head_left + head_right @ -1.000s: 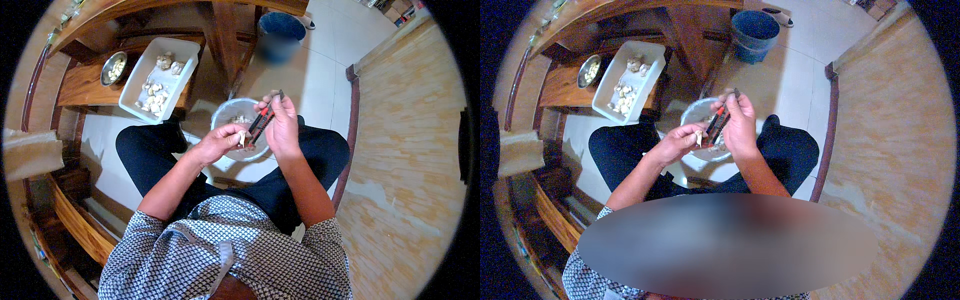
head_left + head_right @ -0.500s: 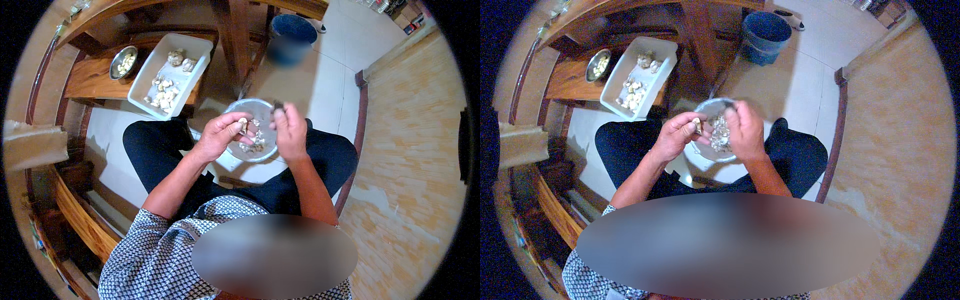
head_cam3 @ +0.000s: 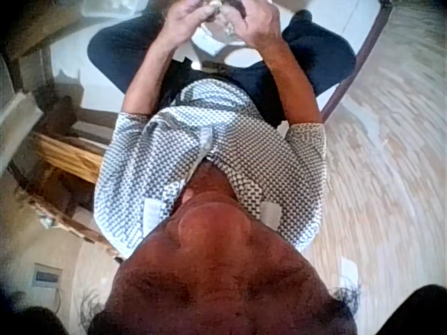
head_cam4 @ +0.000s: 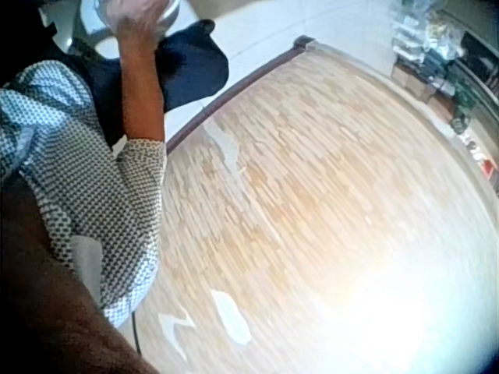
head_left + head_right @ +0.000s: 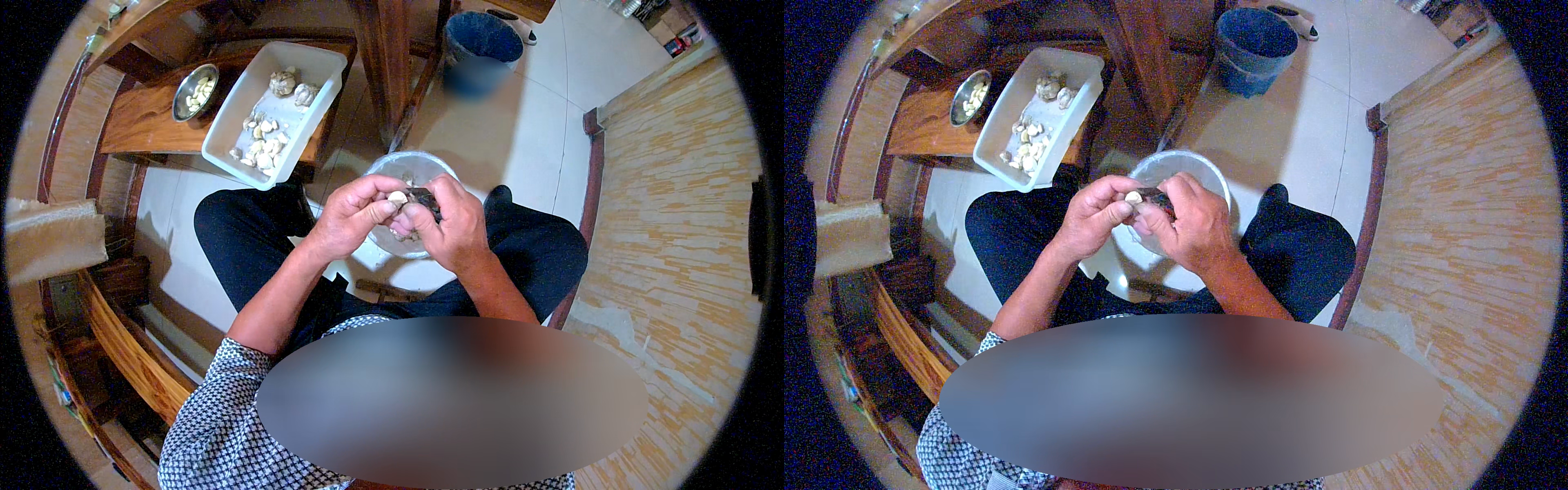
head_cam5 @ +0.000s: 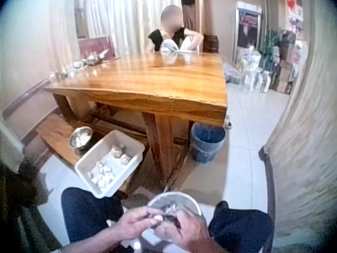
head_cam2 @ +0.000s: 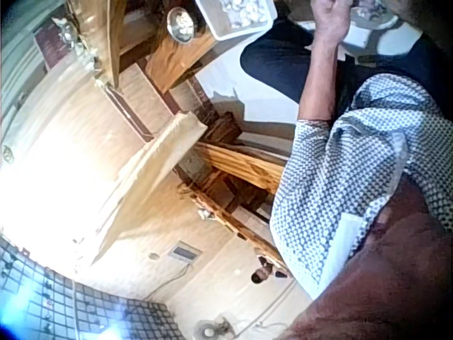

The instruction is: The person peels garlic cloves by hand, placing the peeled cloves into a bowl and the skins into a container.

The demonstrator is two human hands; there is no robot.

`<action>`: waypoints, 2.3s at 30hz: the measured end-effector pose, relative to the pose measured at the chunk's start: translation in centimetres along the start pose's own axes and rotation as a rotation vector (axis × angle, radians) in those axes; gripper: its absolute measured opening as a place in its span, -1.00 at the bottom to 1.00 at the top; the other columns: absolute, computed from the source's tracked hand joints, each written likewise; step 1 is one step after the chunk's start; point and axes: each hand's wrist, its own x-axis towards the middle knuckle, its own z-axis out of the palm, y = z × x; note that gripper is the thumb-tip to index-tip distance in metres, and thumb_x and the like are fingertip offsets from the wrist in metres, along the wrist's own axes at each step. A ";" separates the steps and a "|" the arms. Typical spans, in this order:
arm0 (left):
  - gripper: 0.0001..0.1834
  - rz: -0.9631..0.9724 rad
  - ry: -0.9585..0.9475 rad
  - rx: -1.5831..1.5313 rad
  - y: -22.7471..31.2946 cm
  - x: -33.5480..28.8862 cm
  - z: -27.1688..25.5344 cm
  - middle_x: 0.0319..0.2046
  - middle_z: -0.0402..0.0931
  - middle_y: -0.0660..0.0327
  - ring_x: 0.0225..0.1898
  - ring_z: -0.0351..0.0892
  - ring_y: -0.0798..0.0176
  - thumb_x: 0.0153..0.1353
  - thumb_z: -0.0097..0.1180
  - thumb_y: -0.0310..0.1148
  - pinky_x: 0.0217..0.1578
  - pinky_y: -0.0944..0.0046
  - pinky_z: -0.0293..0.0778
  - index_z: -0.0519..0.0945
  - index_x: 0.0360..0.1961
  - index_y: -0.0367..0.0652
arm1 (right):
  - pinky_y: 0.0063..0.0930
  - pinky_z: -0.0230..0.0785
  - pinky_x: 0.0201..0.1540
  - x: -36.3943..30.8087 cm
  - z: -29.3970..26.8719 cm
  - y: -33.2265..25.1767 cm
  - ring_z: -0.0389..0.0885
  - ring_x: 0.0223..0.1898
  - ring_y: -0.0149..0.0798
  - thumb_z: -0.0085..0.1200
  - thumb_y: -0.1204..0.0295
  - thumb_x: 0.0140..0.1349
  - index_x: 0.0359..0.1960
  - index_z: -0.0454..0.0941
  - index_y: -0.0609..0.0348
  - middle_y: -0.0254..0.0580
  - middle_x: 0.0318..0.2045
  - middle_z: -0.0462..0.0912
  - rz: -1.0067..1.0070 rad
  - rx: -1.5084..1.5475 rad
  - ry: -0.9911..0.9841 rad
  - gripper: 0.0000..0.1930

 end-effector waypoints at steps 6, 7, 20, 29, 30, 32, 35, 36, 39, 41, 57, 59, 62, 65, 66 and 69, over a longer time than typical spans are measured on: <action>-0.76 0.154 0.061 0.306 -0.4 0.0 -0.4 -0.22 0.52 0.11 -0.22 0.54 0.28 0.12 0.10 -0.54 -0.20 0.31 0.50 0.44 -0.16 -0.29 | -0.17 0.33 -0.44 -0.1 -0.1 -0.4 0.50 -0.48 0.04 0.13 0.19 0.10 -0.40 0.39 0.21 -0.01 -0.51 0.46 0.058 0.001 -0.017 -0.67; -0.77 0.199 0.059 0.349 -0.5 0.2 -0.5 -0.22 0.52 0.10 -0.20 0.53 0.27 0.11 0.12 -0.54 -0.19 0.30 0.49 0.44 -0.18 -0.29 | -0.17 0.33 -0.43 -0.1 0.0 -0.5 0.50 -0.47 0.05 0.13 0.18 0.11 -0.40 0.39 0.21 -0.01 -0.51 0.46 0.086 0.016 -0.033 -0.67; -0.77 0.541 0.065 0.854 1.2 0.5 0.4 -0.20 0.56 0.00 -0.17 0.58 0.07 -0.02 0.23 -0.50 -0.21 0.24 0.50 0.47 -0.32 -0.21 | -0.15 0.34 -0.42 -0.3 0.2 -0.4 0.50 -0.47 0.08 0.09 0.06 0.11 -0.44 0.37 0.21 0.01 -0.53 0.47 0.063 0.053 -0.108 -0.59; -0.75 0.603 0.047 0.781 0.4 0.5 0.1 -0.21 0.57 0.01 -0.16 0.58 0.05 -0.03 0.24 -0.51 -0.17 0.20 0.49 0.50 -0.29 -0.23 | -0.16 0.35 -0.45 -0.2 -0.3 -1.0 0.51 -0.50 0.04 0.10 0.07 0.10 -0.43 0.41 0.23 -0.04 -0.54 0.46 0.013 0.026 -0.062 -0.59; -0.75 0.594 0.050 0.789 0.5 0.6 0.2 -0.22 0.57 0.02 -0.18 0.58 0.06 -0.03 0.24 -0.49 -0.18 0.20 0.49 0.51 -0.29 -0.23 | -0.17 0.35 -0.47 -0.3 -0.1 -0.8 0.51 -0.51 0.03 0.09 0.06 0.10 -0.44 0.40 0.22 -0.04 -0.55 0.46 0.004 0.023 -0.051 -0.59; -0.76 0.576 0.058 0.806 0.6 0.5 0.3 -0.25 0.57 0.04 -0.21 0.59 0.09 -0.02 0.24 -0.45 -0.21 0.22 0.49 0.52 -0.28 -0.23 | -0.18 0.35 -0.49 -0.4 0.0 -0.6 0.51 -0.52 0.02 0.08 0.04 0.10 -0.46 0.39 0.21 -0.05 -0.55 0.45 -0.018 -0.010 -0.037 -0.58; -0.75 0.476 0.026 0.800 0.2 0.2 0.0 -0.30 0.57 0.07 -0.28 0.58 0.11 0.00 0.24 -0.39 -0.26 0.24 0.48 0.53 -0.28 -0.24 | -0.20 0.34 -0.53 -0.5 0.0 -0.5 0.50 -0.54 0.00 0.07 0.01 0.10 -0.48 0.38 0.19 -0.06 -0.56 0.43 -0.051 -0.087 -0.020 -0.57; -0.76 0.449 0.021 0.770 0.2 0.1 0.0 -0.33 0.56 0.09 -0.31 0.58 0.16 0.00 0.22 -0.43 -0.30 0.27 0.48 0.53 -0.29 -0.26 | -0.21 0.34 -0.54 -0.5 0.1 -0.4 0.50 -0.55 -0.01 0.06 0.00 0.09 -0.49 0.37 0.19 -0.07 -0.57 0.43 -0.059 -0.104 -0.011 -0.56; -0.80 0.370 -0.003 0.668 0.3 0.0 0.0 -0.38 0.53 0.12 -0.39 0.58 0.28 0.02 0.20 -0.50 -0.40 0.35 0.48 0.51 -0.31 -0.31 | -0.21 0.34 -0.56 -0.4 -0.1 -0.6 0.49 -0.56 -0.02 0.06 -0.02 0.07 -0.51 0.36 0.16 -0.10 -0.57 0.41 -0.075 -0.150 0.035 -0.55; -0.81 0.319 -0.033 0.584 0.1 -0.1 -0.2 -0.39 0.52 0.14 -0.43 0.57 0.35 0.04 0.19 -0.50 -0.43 0.39 0.48 0.50 -0.32 -0.33 | -0.21 0.34 -0.57 -0.3 -0.3 -0.7 0.49 -0.57 -0.04 0.07 -0.03 0.06 -0.53 0.35 0.15 -0.12 -0.57 0.40 -0.090 -0.186 0.042 -0.55; -0.87 -0.031 -0.127 0.052 0.3 -0.8 0.2 -0.45 0.54 0.14 -0.44 0.60 0.34 0.14 0.10 -0.55 -0.41 0.38 0.54 0.47 -0.29 -0.35 | -0.27 0.30 -0.60 -0.1 -1.6 -1.4 0.48 -0.63 -0.14 0.17 0.06 -0.07 -0.66 0.36 0.09 -0.23 -0.67 0.37 -0.164 -0.287 -0.025 -0.61; -0.88 -0.026 -0.144 0.052 0.5 -0.8 0.3 -0.45 0.54 0.14 -0.45 0.60 0.34 0.14 0.10 -0.54 -0.41 0.37 0.55 0.47 -0.30 -0.35 | -0.28 0.29 -0.60 -0.1 -1.7 -1.4 0.48 -0.63 -0.15 0.18 0.05 -0.09 -0.68 0.36 0.09 -0.24 -0.68 0.37 -0.183 -0.304 -0.026 -0.61; -0.88 -0.028 -0.166 0.071 0.6 -0.8 0.4 -0.45 0.54 0.15 -0.45 0.60 0.34 0.15 0.10 -0.53 -0.40 0.36 0.55 0.46 -0.31 -0.34 | -0.28 0.29 -0.59 -0.2 -1.9 -1.4 0.47 -0.64 -0.17 0.19 0.04 -0.13 -0.69 0.37 0.08 -0.25 -0.68 0.37 -0.202 -0.337 -0.039 -0.60; -0.86 -0.037 -0.165 -0.006 0.4 -1.1 0.5 -0.44 0.54 0.15 -0.45 0.60 0.33 0.15 0.11 -0.52 -0.40 0.35 0.55 0.44 -0.31 -0.34 | -0.29 0.28 -0.59 -0.2 -1.9 -1.3 0.46 -0.65 -0.18 0.19 0.03 -0.15 -0.70 0.37 0.07 -0.27 -0.69 0.37 -0.230 -0.339 -0.039 -0.60; -0.86 -0.035 -0.166 -0.018 0.4 -1.1 0.6 -0.43 0.54 0.15 -0.45 0.60 0.33 0.15 0.11 -0.51 -0.41 0.35 0.55 0.44 -0.30 -0.34 | -0.29 0.28 -0.59 -0.3 -1.9 -1.3 0.46 -0.65 -0.18 0.19 0.03 -0.15 -0.70 0.37 0.07 -0.28 -0.69 0.36 -0.242 -0.332 -0.029 -0.60; -0.84 -0.034 -0.159 -0.039 0.3 -1.1 0.7 -0.41 0.54 0.14 -0.45 0.60 0.31 0.15 0.12 -0.50 -0.42 0.34 0.56 0.43 -0.30 -0.34 | -0.31 0.28 -0.59 -0.4 -1.5 -1.1 0.46 -0.65 -0.19 0.19 0.03 -0.16 -0.70 0.37 0.06 -0.29 -0.70 0.36 -0.259 -0.322 0.004 -0.61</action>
